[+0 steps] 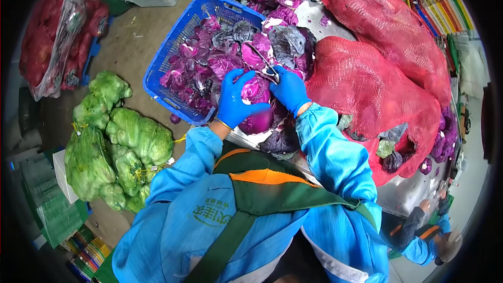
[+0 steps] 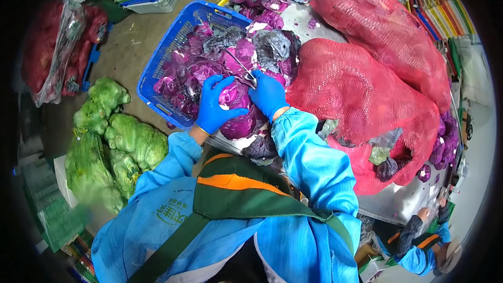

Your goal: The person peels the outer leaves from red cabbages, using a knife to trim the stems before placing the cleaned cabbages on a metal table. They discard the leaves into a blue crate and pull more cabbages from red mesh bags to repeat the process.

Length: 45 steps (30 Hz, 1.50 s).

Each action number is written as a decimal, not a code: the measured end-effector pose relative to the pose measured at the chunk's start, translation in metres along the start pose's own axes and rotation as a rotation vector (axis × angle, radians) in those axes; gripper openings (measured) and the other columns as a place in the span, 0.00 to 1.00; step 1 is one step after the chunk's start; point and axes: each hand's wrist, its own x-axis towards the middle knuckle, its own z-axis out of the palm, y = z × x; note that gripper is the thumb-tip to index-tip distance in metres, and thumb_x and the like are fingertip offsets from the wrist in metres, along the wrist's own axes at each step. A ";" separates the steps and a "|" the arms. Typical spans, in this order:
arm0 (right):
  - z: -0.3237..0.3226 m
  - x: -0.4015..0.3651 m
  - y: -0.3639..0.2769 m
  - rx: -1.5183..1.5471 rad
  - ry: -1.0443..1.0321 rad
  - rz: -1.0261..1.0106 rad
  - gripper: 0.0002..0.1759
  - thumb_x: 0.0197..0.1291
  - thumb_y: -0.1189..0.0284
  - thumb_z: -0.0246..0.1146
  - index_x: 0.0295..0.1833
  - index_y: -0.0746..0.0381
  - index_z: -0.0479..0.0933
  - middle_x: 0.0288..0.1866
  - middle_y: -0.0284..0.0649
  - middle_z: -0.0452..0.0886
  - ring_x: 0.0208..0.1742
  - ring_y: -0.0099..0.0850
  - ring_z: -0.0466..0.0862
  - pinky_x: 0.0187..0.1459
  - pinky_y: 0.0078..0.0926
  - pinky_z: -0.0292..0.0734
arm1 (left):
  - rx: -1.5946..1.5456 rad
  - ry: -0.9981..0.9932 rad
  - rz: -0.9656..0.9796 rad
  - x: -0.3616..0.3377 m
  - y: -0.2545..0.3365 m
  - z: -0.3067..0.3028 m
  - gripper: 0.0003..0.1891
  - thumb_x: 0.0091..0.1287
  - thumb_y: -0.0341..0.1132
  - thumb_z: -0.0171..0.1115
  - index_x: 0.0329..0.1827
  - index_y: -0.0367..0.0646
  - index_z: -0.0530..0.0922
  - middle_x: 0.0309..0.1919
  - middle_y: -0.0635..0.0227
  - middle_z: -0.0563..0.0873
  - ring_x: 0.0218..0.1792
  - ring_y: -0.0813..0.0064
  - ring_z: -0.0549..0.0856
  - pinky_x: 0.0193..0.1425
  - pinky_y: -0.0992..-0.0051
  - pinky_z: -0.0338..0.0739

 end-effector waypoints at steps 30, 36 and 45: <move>0.055 0.046 -0.050 0.224 -0.474 -0.173 0.20 0.48 0.58 0.71 0.42 0.60 0.82 0.36 0.47 0.85 0.39 0.45 0.85 0.42 0.38 0.77 | -0.137 -0.019 0.101 -0.073 -0.033 -0.049 0.58 0.39 0.48 0.83 0.74 0.46 0.59 0.62 0.58 0.69 0.64 0.58 0.69 0.70 0.59 0.63; 0.039 0.034 0.017 0.039 0.039 0.067 0.19 0.50 0.62 0.67 0.46 0.61 0.81 0.35 0.52 0.84 0.39 0.49 0.84 0.41 0.43 0.78 | -0.197 0.086 -0.015 -0.089 -0.043 -0.051 0.52 0.42 0.47 0.82 0.72 0.42 0.63 0.70 0.54 0.64 0.71 0.53 0.64 0.75 0.59 0.59; 0.012 -0.101 0.045 -0.034 0.097 -0.161 0.61 0.39 0.62 0.79 0.78 0.59 0.50 0.73 0.55 0.63 0.63 0.47 0.77 0.58 0.37 0.75 | -0.711 0.173 -0.353 -0.078 -0.090 -0.055 0.53 0.42 0.41 0.83 0.73 0.40 0.62 0.63 0.61 0.75 0.65 0.66 0.73 0.72 0.65 0.64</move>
